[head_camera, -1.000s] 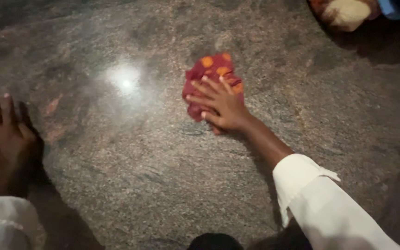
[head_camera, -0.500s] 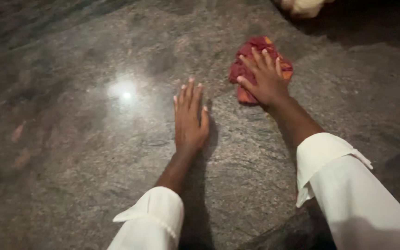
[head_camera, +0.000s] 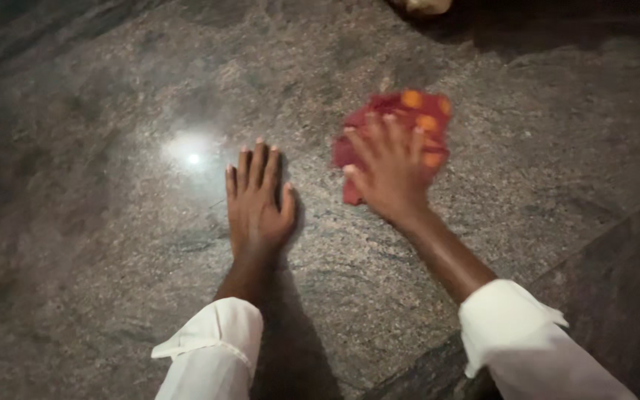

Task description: The person wipes the stone floor with a red cloth, moving the cloth in circular and side-to-side motions across the surface before picking up the cloth.

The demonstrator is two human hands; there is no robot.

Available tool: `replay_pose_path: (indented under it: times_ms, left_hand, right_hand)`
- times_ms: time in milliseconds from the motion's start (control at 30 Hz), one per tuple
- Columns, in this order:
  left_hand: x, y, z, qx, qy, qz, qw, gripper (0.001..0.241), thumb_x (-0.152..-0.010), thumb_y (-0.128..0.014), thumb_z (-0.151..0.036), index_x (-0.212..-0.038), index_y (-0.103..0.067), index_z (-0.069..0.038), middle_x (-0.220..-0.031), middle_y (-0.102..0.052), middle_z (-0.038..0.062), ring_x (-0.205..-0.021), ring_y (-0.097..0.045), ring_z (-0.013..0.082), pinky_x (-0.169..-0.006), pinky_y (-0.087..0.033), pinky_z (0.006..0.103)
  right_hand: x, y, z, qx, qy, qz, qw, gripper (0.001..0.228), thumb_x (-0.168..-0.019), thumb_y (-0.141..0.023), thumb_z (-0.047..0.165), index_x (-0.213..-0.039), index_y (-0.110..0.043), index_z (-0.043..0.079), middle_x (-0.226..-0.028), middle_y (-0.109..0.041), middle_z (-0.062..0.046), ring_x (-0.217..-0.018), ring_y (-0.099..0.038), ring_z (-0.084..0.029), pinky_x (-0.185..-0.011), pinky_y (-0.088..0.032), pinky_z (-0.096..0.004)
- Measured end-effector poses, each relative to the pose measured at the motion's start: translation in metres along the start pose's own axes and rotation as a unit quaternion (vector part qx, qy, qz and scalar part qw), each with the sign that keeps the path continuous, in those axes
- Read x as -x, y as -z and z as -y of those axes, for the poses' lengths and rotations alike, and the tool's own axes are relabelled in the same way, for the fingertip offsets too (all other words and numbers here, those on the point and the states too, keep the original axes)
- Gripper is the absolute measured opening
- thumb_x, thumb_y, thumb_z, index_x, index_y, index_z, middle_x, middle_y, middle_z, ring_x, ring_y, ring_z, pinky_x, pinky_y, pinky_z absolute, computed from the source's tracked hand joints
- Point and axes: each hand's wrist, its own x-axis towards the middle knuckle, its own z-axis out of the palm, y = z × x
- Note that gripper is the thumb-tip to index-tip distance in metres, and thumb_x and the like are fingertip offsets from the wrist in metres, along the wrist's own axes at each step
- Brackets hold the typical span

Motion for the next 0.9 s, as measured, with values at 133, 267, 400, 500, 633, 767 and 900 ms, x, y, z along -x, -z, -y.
replay_pose_path:
  times_ms: [133, 267, 400, 500, 633, 767, 900]
  left_hand:
    - [-0.004, 0.003, 0.002, -0.009, -0.010, 0.004, 1.000, 0.063, -0.095, -0.057, -0.026, -0.155, -0.047, -0.009, -0.166, -0.037, 0.016, -0.155, -0.029, 0.0394, -0.127, -0.017, 0.0579]
    - [0.002, 0.003, 0.005, -0.010, -0.002, 0.012, 1.000, 0.061, -0.096, -0.056, -0.025, -0.155, -0.048, -0.009, -0.166, -0.039, 0.014, -0.156, -0.030, 0.0380, -0.129, -0.016, 0.0574]
    - [-0.004, 0.003, 0.002, -0.014, -0.013, 0.025, 1.000, 0.061, -0.097, -0.054, -0.024, -0.155, -0.046, -0.007, -0.166, -0.038, 0.016, -0.156, -0.028, 0.0387, -0.128, -0.014, 0.0572]
    - [-0.004, 0.004, 0.003, -0.008, -0.007, 0.023, 1.000, 0.061, -0.098, -0.054, -0.024, -0.156, -0.046, -0.008, -0.167, -0.038, 0.015, -0.157, -0.028, 0.0381, -0.129, -0.014, 0.0565]
    - [0.000, 0.000, 0.009, -0.008, -0.006, 0.021, 1.000, 0.061, -0.097, -0.054, -0.024, -0.155, -0.047, -0.007, -0.166, -0.039, 0.016, -0.156, -0.028, 0.0381, -0.128, -0.014, 0.0567]
    - [-0.001, -0.005, 0.010, -0.023, -0.010, 0.020, 0.999, 0.058, -0.097, -0.055, -0.025, -0.153, -0.050, -0.009, -0.165, -0.039, 0.016, -0.155, -0.029, 0.0384, -0.127, -0.014, 0.0570]
    - [0.000, 0.002, 0.002, -0.048, -0.050, 0.001, 0.998, 0.057, -0.098, -0.052, -0.024, -0.154, -0.052, -0.011, -0.165, -0.041, 0.016, -0.154, -0.030, 0.0389, -0.126, -0.015, 0.0578]
  right_hand:
    - [-0.046, 0.004, 0.027, -0.076, 0.086, 0.006, 0.993, 0.063, -0.099, -0.049, 0.061, -0.156, -0.041, 0.036, -0.170, -0.024, -0.006, -0.156, -0.018, -0.035, -0.119, -0.005, -0.071]
    - [-0.103, 0.001, 0.005, -0.094, 0.061, 0.080, 0.990, 0.064, -0.100, -0.043, 0.065, -0.158, -0.036, 0.037, -0.170, -0.019, -0.002, -0.156, -0.013, -0.030, -0.121, 0.000, -0.068]
    - [-0.126, 0.010, -0.064, -0.073, -0.005, 0.063, 0.995, 0.069, -0.100, -0.041, 0.067, -0.161, -0.032, 0.035, -0.173, -0.018, -0.002, -0.159, -0.013, -0.029, -0.124, 0.000, -0.063]
    - [-0.116, 0.017, -0.112, -0.075, -0.112, 0.093, 0.986, 0.067, -0.102, -0.039, 0.066, -0.160, -0.032, 0.034, -0.172, -0.016, -0.004, -0.157, -0.012, -0.031, -0.123, 0.000, -0.062]
    - [-0.076, 0.010, -0.147, -0.048, -0.173, 0.024, 0.983, 0.067, -0.105, -0.041, 0.061, -0.162, -0.032, 0.028, -0.170, -0.021, -0.010, -0.156, -0.014, -0.034, -0.122, -0.005, -0.064]
    - [-0.037, -0.018, -0.147, -0.024, -0.191, -0.051, 0.980, 0.061, -0.110, -0.042, 0.052, -0.163, -0.034, 0.022, -0.172, -0.024, -0.014, -0.157, -0.017, -0.038, -0.123, -0.011, -0.064]
    - [-0.016, -0.024, -0.128, 0.016, -0.125, -0.039, 0.991, 0.058, -0.110, -0.041, 0.040, -0.166, -0.034, 0.026, -0.173, -0.026, -0.013, -0.157, -0.020, -0.037, -0.122, -0.015, -0.065]
